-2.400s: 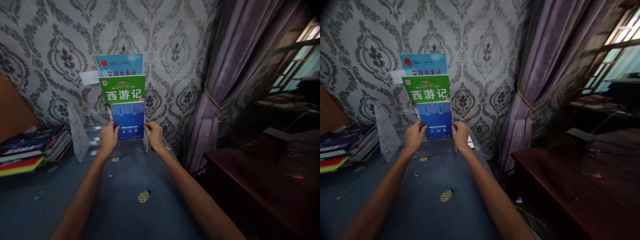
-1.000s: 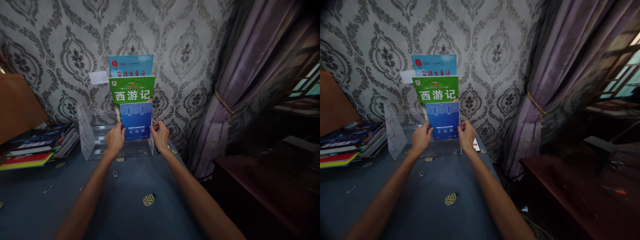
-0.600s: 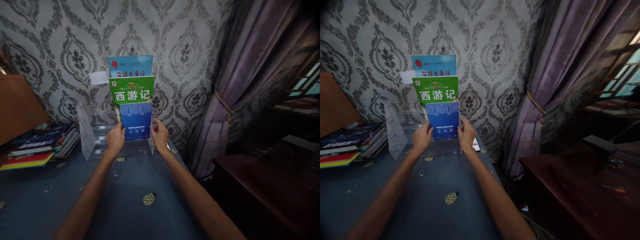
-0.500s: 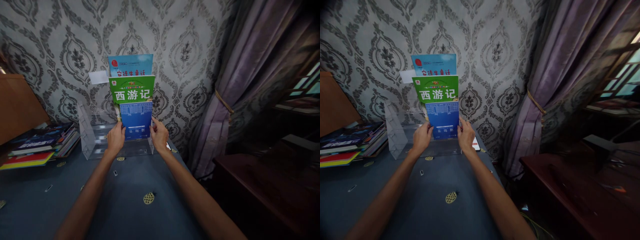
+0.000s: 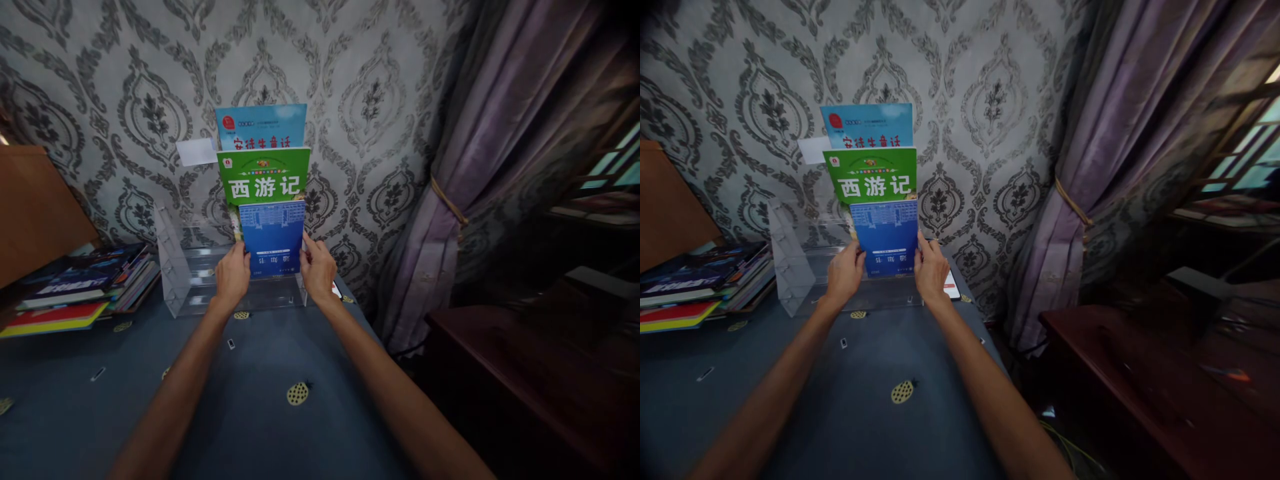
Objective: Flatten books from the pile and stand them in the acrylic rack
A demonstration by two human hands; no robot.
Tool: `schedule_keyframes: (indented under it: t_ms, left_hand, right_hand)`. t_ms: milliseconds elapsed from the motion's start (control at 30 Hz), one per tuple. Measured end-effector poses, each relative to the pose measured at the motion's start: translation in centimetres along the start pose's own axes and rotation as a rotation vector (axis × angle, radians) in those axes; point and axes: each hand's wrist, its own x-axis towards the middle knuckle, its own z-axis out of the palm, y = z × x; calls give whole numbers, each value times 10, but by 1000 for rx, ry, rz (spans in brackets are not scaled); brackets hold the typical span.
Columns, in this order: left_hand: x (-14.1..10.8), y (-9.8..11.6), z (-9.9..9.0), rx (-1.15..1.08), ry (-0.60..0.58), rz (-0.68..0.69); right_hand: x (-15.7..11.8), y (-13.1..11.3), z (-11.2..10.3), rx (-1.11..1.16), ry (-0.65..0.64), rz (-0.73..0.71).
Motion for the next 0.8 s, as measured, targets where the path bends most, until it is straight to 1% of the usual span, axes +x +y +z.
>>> schedule_keyframes:
  t_ms: [233, 400, 533, 800]
  left_hand:
    - [1, -4, -4, 29, -40, -2]
    - [2, -6, -6, 40, -43, 6]
    - [0, -4, -7, 50, -37, 3]
    - [-2, -2, -10, 52, -28, 0]
  right_hand:
    - [0, 5, 2, 61, 26, -19]
    - [1, 9, 5, 134, 69, -29]
    - [2, 10, 7, 209, 109, 5]
    - [2, 6, 6, 254, 110, 75]
